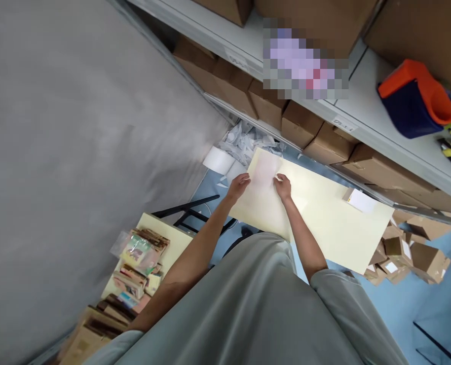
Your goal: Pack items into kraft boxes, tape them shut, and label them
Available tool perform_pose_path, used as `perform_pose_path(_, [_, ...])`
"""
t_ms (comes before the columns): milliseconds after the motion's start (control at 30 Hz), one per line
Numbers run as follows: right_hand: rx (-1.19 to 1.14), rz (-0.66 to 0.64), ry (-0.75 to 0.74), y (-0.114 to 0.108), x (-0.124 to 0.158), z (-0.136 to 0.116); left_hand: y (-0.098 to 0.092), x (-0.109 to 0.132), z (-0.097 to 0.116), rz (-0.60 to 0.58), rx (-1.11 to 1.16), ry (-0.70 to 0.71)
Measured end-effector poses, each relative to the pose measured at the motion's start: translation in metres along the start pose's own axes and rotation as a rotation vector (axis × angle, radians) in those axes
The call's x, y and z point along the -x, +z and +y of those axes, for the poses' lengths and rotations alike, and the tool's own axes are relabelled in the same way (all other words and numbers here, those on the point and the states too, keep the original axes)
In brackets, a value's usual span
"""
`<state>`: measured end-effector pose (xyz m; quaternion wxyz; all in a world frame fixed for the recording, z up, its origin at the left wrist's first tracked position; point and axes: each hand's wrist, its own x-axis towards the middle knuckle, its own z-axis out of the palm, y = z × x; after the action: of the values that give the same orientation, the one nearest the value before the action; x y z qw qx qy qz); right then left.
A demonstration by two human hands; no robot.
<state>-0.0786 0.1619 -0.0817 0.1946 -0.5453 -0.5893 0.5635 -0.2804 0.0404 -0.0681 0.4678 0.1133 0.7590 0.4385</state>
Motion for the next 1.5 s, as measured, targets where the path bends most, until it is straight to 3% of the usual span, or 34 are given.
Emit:
perform_pose_path(133, [-0.004, 0.008, 0.065, -0.011, 0.019, -0.03, -0.038, 0.044, -0.002, 0.016, 0.071, 0.093])
perform_pose_path(267, [-0.018, -0.159, 0.002, 0.005, 0.053, -0.068, -0.085, 0.108, -0.012, 0.157, 0.154, 0.156])
perform_pose_path(367, [-0.002, -0.34, -0.067, 0.039, 0.085, -0.099, -0.125, 0.165, -0.023, 0.31, 0.222, 0.191])
perform_pose_path(500, [0.042, -0.646, -0.153, 0.1, 0.136, -0.138, -0.172, 0.247, -0.044, 0.559, 0.339, 0.205])
perform_pose_path(700, [0.135, -0.996, -0.315, 0.186, 0.243, -0.173, -0.216, 0.369, -0.104, 0.897, 0.562, 0.213])
perform_pose_path(933, [0.216, -1.219, -0.378, 0.266, 0.398, -0.154, -0.256, 0.502, -0.219, 1.159, 0.736, 0.213])
perform_pose_path(1067, [0.301, -1.347, -0.367, 0.311, 0.478, -0.129, -0.277, 0.554, -0.298, 1.324, 0.824, 0.171])
perform_pose_path(1200, [0.379, -1.483, -0.339, 0.354, 0.545, -0.105, -0.295, 0.584, -0.373, 1.486, 0.844, 0.088])
perform_pose_path(1300, [0.445, -1.582, -0.306, 0.384, 0.586, -0.087, -0.31, 0.595, -0.416, 1.563, 0.763, -0.024])
perform_pose_path(1400, [0.516, -1.674, -0.285, 0.413, 0.618, -0.071, -0.33, 0.597, -0.441, 1.607, 0.594, -0.146])
perform_pose_path(1500, [0.55, -1.752, -0.299, 0.438, 0.641, -0.058, -0.352, 0.594, -0.452, 1.576, 0.399, -0.212])
